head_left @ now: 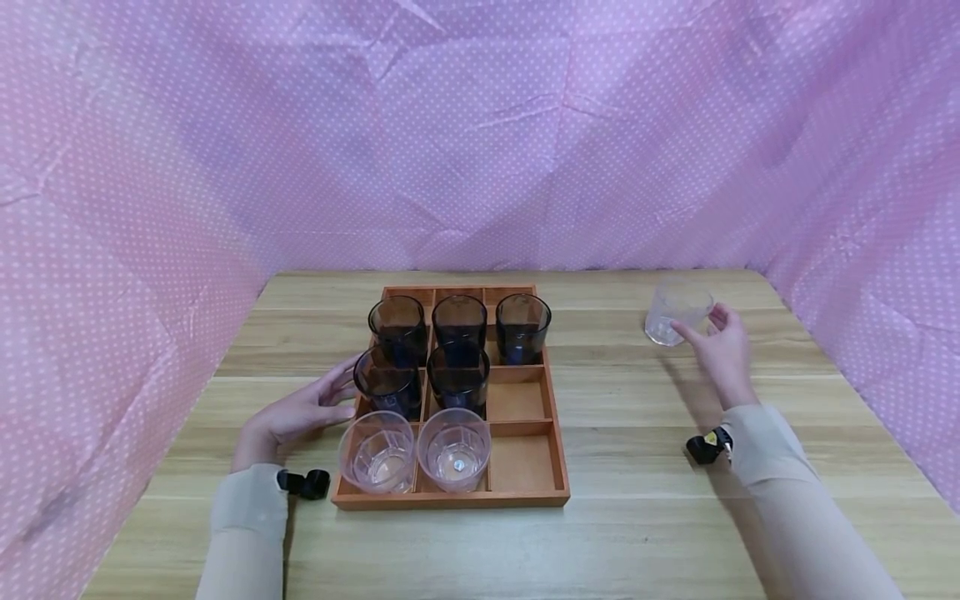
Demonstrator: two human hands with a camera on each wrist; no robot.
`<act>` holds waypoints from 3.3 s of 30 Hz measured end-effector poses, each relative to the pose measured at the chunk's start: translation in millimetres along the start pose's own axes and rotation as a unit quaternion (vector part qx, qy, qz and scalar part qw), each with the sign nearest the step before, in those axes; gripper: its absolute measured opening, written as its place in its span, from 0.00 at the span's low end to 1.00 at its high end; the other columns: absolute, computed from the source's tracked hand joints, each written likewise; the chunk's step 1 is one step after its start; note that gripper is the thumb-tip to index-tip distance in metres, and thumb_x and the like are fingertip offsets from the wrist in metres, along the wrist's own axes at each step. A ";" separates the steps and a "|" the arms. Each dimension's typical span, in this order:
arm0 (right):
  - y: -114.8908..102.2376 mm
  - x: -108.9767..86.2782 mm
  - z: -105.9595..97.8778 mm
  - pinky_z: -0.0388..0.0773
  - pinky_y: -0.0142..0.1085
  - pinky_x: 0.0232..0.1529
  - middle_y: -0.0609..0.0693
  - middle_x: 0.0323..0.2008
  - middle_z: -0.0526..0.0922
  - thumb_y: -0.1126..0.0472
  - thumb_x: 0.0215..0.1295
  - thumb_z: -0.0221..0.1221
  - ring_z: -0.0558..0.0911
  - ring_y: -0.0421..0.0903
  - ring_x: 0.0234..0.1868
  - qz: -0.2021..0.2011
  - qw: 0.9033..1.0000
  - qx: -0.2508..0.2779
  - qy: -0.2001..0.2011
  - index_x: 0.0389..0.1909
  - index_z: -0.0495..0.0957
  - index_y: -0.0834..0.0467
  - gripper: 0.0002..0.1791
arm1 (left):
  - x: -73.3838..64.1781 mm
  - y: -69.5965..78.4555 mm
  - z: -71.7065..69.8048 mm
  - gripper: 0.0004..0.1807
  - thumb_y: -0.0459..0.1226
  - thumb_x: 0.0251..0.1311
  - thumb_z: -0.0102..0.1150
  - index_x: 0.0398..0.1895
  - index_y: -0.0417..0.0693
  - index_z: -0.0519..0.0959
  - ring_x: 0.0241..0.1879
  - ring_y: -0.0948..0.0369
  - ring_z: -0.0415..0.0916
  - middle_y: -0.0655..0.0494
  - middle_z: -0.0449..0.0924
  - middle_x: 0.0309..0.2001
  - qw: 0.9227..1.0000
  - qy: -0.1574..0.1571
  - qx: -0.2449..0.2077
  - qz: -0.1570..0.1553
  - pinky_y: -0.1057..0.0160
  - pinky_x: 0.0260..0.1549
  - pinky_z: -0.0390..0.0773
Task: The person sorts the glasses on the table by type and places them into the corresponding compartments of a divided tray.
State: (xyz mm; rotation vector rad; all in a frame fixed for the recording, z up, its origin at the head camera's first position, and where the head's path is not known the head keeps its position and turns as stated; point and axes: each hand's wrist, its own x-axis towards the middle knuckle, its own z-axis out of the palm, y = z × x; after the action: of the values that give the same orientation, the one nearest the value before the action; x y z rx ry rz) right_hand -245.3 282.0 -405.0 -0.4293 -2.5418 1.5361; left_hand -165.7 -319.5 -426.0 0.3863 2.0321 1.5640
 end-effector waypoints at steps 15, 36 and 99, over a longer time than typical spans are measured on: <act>-3.5 10.1 6.1 0.54 0.48 0.74 0.59 0.76 0.51 0.42 0.59 0.65 0.55 0.59 0.75 0.007 1.000 -0.007 0.012 0.76 0.41 0.61 0.56 | 0.5 -3.0 -1.3 0.47 0.35 0.67 0.54 0.79 0.58 0.35 0.74 0.45 0.43 0.39 0.39 0.78 1.000 -0.007 0.020 0.007 0.78 0.56 0.66; -7.3 5.8 5.9 0.66 0.38 0.69 0.55 0.71 0.64 0.44 0.53 0.70 0.67 0.53 0.70 0.021 0.998 0.015 0.061 0.74 0.55 0.56 0.52 | 1.7 -0.2 -0.5 0.47 0.35 0.68 0.54 0.79 0.56 0.34 0.74 0.39 0.38 0.41 0.34 0.78 1.000 -0.013 0.007 0.012 0.78 0.57 0.67; -73.8 -159.0 40.7 0.73 0.22 0.55 0.43 0.53 0.78 0.78 0.44 0.70 0.77 0.30 0.57 -0.231 0.949 0.155 -0.145 0.62 0.66 0.70 0.39 | 1.9 -0.1 -1.4 0.48 0.34 0.67 0.55 0.78 0.53 0.34 0.75 0.38 0.37 0.42 0.32 0.78 1.000 -0.014 -0.004 0.011 0.78 0.55 0.68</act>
State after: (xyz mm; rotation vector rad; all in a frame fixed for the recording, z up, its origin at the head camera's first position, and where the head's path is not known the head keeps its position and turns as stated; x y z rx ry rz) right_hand -117.6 165.6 -354.7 0.4319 -2.2856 1.8507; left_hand -168.0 -319.6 -426.3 0.4265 2.0069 1.5706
